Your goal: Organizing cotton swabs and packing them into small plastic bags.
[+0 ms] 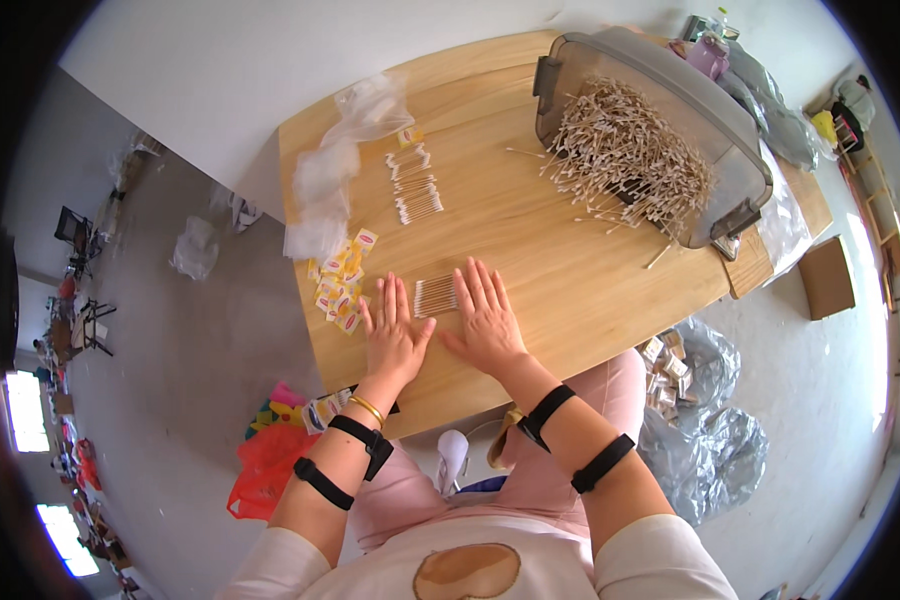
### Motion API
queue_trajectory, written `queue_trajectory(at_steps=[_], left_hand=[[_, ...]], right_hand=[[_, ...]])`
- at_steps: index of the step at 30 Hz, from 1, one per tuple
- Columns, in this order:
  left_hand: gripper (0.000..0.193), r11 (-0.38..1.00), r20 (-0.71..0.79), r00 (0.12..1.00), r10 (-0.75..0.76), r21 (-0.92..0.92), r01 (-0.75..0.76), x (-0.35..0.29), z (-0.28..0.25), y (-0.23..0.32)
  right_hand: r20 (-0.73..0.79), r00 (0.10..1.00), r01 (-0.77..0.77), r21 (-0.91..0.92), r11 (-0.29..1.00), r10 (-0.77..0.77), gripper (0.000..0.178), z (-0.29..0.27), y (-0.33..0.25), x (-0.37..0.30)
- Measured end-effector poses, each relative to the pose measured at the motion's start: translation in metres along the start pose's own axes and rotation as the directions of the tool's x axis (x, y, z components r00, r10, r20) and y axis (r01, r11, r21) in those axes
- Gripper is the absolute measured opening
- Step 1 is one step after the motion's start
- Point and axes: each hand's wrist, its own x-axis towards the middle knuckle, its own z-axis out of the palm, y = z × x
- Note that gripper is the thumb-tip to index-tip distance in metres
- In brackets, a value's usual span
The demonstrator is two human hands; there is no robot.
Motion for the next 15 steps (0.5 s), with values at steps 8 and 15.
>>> queue_trajectory(at_steps=[8, 15], left_hand=[[0.090, 0.998, 0.000, 1.000, 0.009, -0.064, -0.009, 0.006, 0.011, 0.013], [0.086, 0.997, -0.029, 1.000, -0.004, -0.076, 0.002, 0.003, 0.013, 0.017]], right_hand=[[0.051, 0.997, 0.062, -0.262, 0.963, -0.051, 0.077, 0.020, -0.005, 0.014], [0.045, 0.998, 0.059, -0.234, 0.970, -0.050, 0.077, 0.023, -0.005, 0.013]])
